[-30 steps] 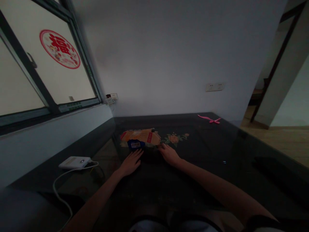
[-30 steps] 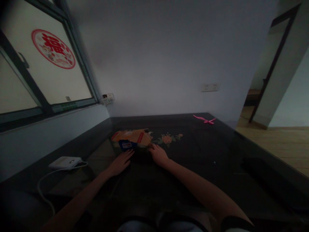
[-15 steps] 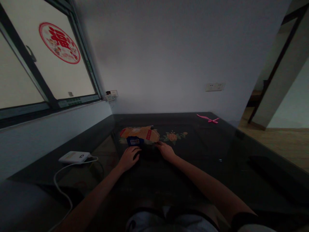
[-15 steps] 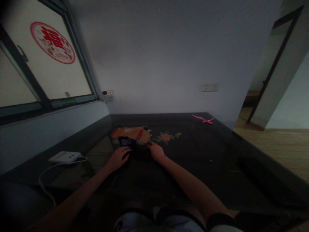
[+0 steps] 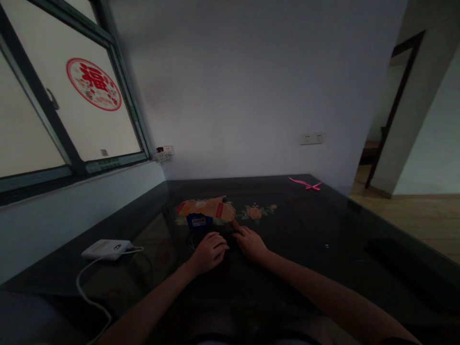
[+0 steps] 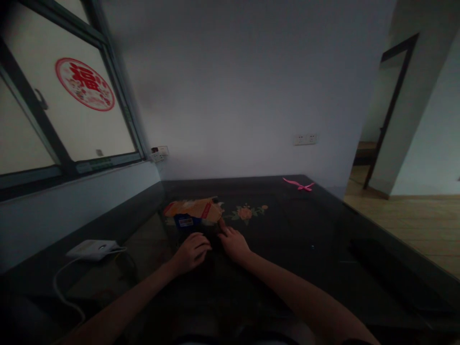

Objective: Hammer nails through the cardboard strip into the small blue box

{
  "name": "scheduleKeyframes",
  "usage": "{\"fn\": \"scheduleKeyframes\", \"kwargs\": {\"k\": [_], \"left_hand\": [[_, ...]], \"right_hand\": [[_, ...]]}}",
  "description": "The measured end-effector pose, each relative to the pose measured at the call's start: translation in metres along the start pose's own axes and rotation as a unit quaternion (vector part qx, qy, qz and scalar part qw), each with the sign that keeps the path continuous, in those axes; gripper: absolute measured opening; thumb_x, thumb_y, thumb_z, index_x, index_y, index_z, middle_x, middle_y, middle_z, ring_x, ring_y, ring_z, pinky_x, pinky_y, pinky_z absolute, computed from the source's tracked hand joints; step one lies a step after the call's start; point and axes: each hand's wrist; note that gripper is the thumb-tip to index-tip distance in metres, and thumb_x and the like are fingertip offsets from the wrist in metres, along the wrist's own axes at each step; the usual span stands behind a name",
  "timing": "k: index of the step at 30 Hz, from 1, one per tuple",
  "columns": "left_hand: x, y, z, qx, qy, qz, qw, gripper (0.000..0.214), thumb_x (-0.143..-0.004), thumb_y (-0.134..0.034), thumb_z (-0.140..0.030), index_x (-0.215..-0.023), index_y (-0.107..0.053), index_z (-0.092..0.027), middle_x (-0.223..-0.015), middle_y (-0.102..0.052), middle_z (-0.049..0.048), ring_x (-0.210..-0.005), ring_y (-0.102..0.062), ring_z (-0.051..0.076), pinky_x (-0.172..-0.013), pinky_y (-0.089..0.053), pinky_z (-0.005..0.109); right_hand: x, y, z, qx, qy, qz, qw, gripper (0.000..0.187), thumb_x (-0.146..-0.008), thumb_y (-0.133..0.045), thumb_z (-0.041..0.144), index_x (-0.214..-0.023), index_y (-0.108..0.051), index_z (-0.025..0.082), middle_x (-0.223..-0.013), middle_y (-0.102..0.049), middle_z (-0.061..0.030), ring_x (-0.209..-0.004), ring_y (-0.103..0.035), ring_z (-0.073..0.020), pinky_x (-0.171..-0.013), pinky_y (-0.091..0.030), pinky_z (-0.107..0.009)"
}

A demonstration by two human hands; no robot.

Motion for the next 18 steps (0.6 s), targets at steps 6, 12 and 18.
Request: {"fn": "scheduleKeyframes", "kwargs": {"k": [6,12,18], "left_hand": [[-0.077,-0.035,-0.047,0.074,-0.024,-0.087,0.993,0.023,-0.084,-0.045,-0.018,-0.101,-0.061,-0.02,-0.102,-0.062,0.0066,-0.102,-0.053,0.019,-0.096,-0.039,0.039],[-0.096,-0.057,-0.045,0.204,0.073,-0.095,0.972,0.033,-0.088,-0.043,-0.023,-0.119,-0.053,-0.021,-0.119,-0.054,0.0084,-0.113,-0.047,0.02,-0.1,-0.038,0.038],[-0.088,-0.057,-0.037,0.3,0.098,-0.093,0.944,0.035,-0.089,-0.043,-0.032,-0.121,-0.053,-0.02,-0.128,-0.049,0.01,-0.12,-0.044,0.02,-0.106,-0.032,0.038]], "right_hand": [[0.02,0.005,-0.025,0.016,-0.048,0.001,0.999,0.03,-0.085,-0.048,0.019,-0.113,-0.06,0.017,-0.117,-0.06,-0.0109,-0.109,-0.05,-0.0228,-0.094,-0.039,-0.034],[0.019,0.004,-0.042,0.002,-0.082,0.017,0.997,0.034,-0.083,-0.044,0.012,-0.112,-0.062,0.014,-0.114,-0.063,-0.0134,-0.111,-0.053,-0.0218,-0.097,-0.037,-0.034],[0.018,0.004,-0.038,-0.027,-0.087,0.01,0.996,0.037,-0.082,-0.042,0.01,-0.115,-0.058,0.007,-0.116,-0.062,-0.0162,-0.108,-0.056,-0.0202,-0.093,-0.041,-0.029]]}}
Point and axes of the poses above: each hand's wrist, its own x-axis away from the middle knuckle, its own y-axis out of the back of the hand, z = x × y
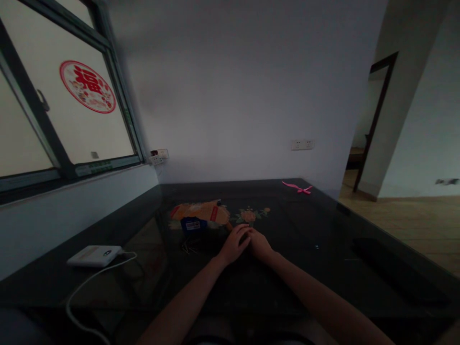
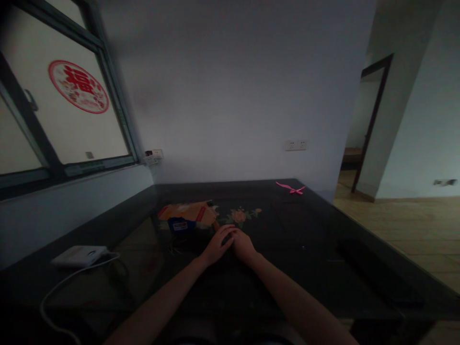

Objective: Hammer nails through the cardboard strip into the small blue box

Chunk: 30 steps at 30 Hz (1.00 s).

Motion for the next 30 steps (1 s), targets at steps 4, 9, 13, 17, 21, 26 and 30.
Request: {"fn": "scheduleKeyframes", "kwargs": {"k": [4,9,13,17,21,26,30], "left_hand": [[-0.002,0.001,0.002,0.051,0.024,-0.012,0.998,0.038,-0.09,-0.041,-0.037,-0.12,-0.055,-0.018,-0.123,-0.055,0.0099,-0.117,-0.047,0.02,-0.104,-0.034,0.036],[-0.001,0.004,0.0,0.093,0.08,0.023,0.992,0.045,-0.092,-0.032,-0.042,-0.107,-0.064,-0.015,-0.108,-0.065,0.0093,-0.103,-0.057,0.02,-0.095,-0.04,0.033],[-0.001,0.005,0.0,0.104,0.085,0.037,0.99,0.049,-0.092,-0.029,-0.042,-0.102,-0.067,-0.013,-0.104,-0.067,0.0091,-0.099,-0.06,0.02,-0.092,-0.042,0.031],[-0.002,0.004,0.002,0.1,0.073,0.038,0.992,0.049,-0.092,-0.03,-0.042,-0.102,-0.067,-0.012,-0.102,-0.068,0.0093,-0.097,-0.06,0.02,-0.09,-0.042,0.03],[-0.003,0.004,0.003,0.094,0.064,0.038,0.993,0.049,-0.092,-0.029,-0.042,-0.102,-0.067,-0.013,-0.102,-0.068,0.0086,-0.096,-0.06,0.02,-0.09,-0.042,0.03],[-0.003,0.005,0.005,0.098,0.059,0.05,0.992,0.049,-0.093,-0.028,-0.041,-0.103,-0.066,-0.013,-0.102,-0.068,0.0078,-0.096,-0.06,0.019,-0.089,-0.042,0.029],[-0.003,0.005,0.007,0.103,0.058,0.061,0.991,0.049,-0.093,-0.027,-0.042,-0.104,-0.066,-0.013,-0.101,-0.068,0.0075,-0.096,-0.06,0.019,-0.089,-0.042,0.029]], "right_hand": [[0.0,-0.001,0.005,-0.013,0.003,-0.006,1.0,0.037,-0.085,-0.041,0.012,-0.119,-0.055,0.009,-0.118,-0.06,-0.0158,-0.109,-0.056,-0.0196,-0.092,-0.042,-0.029],[0.002,-0.005,0.019,-0.022,0.057,0.037,0.997,0.031,-0.082,-0.046,0.013,-0.106,-0.065,0.01,-0.108,-0.066,-0.0153,-0.102,-0.06,-0.0206,-0.09,-0.043,-0.029],[0.004,-0.005,0.026,-0.026,0.083,0.05,0.995,0.033,-0.08,-0.047,0.013,-0.107,-0.065,0.008,-0.108,-0.067,-0.0165,-0.1,-0.062,-0.0223,-0.087,-0.045,-0.029],[0.005,-0.001,0.027,-0.03,0.098,0.041,0.994,0.036,-0.081,-0.047,0.013,-0.112,-0.064,0.007,-0.11,-0.066,-0.0157,-0.102,-0.061,-0.0224,-0.089,-0.044,-0.029],[0.006,0.001,0.027,-0.033,0.103,0.035,0.994,0.036,-0.082,-0.045,0.013,-0.112,-0.063,0.008,-0.11,-0.066,-0.0152,-0.102,-0.061,-0.022,-0.089,-0.044,-0.029],[0.005,0.001,0.027,-0.035,0.101,0.038,0.994,0.036,-0.082,-0.045,0.014,-0.111,-0.063,0.005,-0.111,-0.065,-0.0179,-0.102,-0.061,-0.0234,-0.089,-0.045,-0.031],[0.005,0.002,0.027,-0.041,0.103,0.043,0.993,0.035,-0.082,-0.045,0.014,-0.111,-0.063,0.004,-0.11,-0.065,-0.0181,-0.103,-0.06,-0.0224,-0.09,-0.043,-0.03]]}}
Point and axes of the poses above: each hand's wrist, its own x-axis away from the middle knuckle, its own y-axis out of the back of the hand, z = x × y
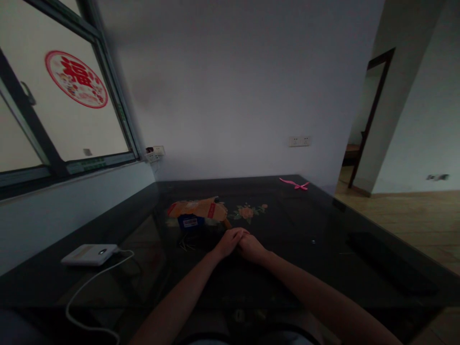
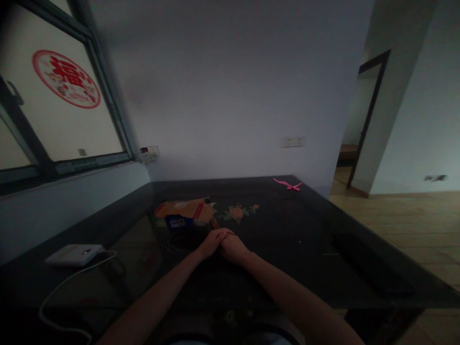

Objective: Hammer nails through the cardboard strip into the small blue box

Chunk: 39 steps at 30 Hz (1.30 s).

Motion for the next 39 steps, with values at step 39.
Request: {"fn": "scheduleKeyframes", "kwargs": {"k": [39], "left_hand": [[-0.004,0.008,-0.006,-0.033,0.029,0.02,0.999,0.049,-0.092,-0.026,-0.042,-0.099,-0.067,-0.015,-0.098,-0.067,0.0075,-0.094,-0.059,0.02,-0.089,-0.041,0.03]], "right_hand": [[-0.007,-0.007,-0.003,-0.017,-0.015,0.019,1.0,0.034,-0.082,-0.047,0.014,-0.11,-0.063,0.004,-0.111,-0.065,-0.0188,-0.105,-0.059,-0.0228,-0.092,-0.042,-0.031]]}}
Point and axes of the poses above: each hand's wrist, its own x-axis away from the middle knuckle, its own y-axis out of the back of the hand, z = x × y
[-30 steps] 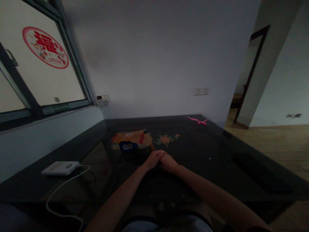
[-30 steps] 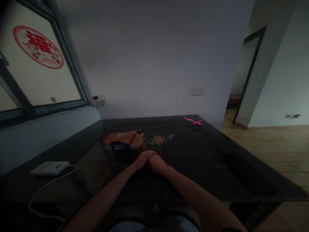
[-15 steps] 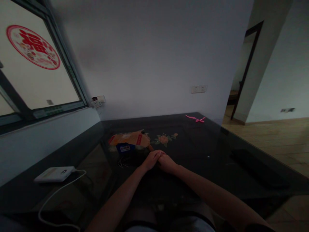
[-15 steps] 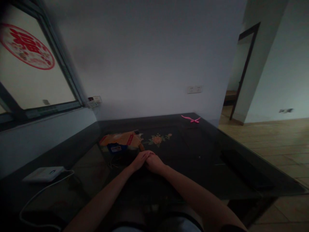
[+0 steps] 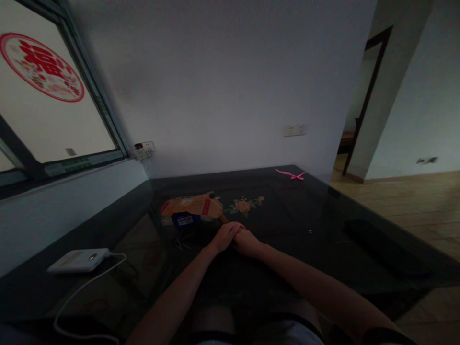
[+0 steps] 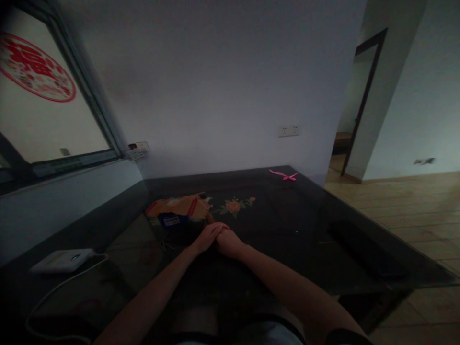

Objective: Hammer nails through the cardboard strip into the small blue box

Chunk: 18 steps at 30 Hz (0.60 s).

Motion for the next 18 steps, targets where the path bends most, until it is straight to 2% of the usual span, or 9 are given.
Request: {"fn": "scheduleKeyframes", "kwargs": {"k": [3,8,14,18], "left_hand": [[-0.0007,-0.0014,0.0015,0.003,0.002,0.0,1.0,0.049,-0.092,-0.026,-0.042,-0.097,-0.067,-0.014,-0.097,-0.067,0.0083,-0.094,-0.059,0.02,-0.089,-0.042,0.031],[-0.0001,-0.002,0.0055,0.01,0.007,-0.001,1.0,0.048,-0.092,-0.026,-0.042,-0.099,-0.066,-0.016,-0.097,-0.068,0.0077,-0.095,-0.059,0.019,-0.09,-0.042,0.03],[0.0014,0.0001,0.0018,0.0,0.008,-0.011,1.0,0.048,-0.092,-0.027,-0.042,-0.097,-0.067,-0.016,-0.097,-0.068,0.0074,-0.094,-0.059,0.019,-0.089,-0.042,0.03],[0.0007,-0.002,0.0027,0.004,0.002,-0.01,1.0,0.048,-0.092,-0.027,-0.042,-0.097,-0.067,-0.015,-0.096,-0.068,0.0068,-0.094,-0.059,0.019,-0.089,-0.042,0.029]], "right_hand": [[0.0001,-0.0007,-0.0003,-0.001,0.0,0.0,1.0,0.033,-0.081,-0.048,0.013,-0.109,-0.064,0.006,-0.11,-0.066,-0.0172,-0.104,-0.059,-0.022,-0.092,-0.042,-0.03],[-0.0012,-0.0016,0.0009,-0.001,0.001,-0.008,1.0,0.037,-0.079,-0.049,0.012,-0.113,-0.061,0.001,-0.112,-0.064,-0.0208,-0.108,-0.058,-0.024,-0.093,-0.041,-0.032],[-0.0025,-0.0007,0.0025,0.001,0.009,-0.002,1.0,0.035,-0.081,-0.048,0.014,-0.112,-0.063,0.005,-0.111,-0.065,-0.0181,-0.104,-0.06,-0.0225,-0.091,-0.043,-0.03],[0.0002,-0.0008,0.0013,0.005,0.006,-0.004,1.0,0.037,-0.081,-0.048,0.014,-0.114,-0.061,0.003,-0.112,-0.064,-0.0197,-0.106,-0.059,-0.0236,-0.09,-0.043,-0.03]]}}
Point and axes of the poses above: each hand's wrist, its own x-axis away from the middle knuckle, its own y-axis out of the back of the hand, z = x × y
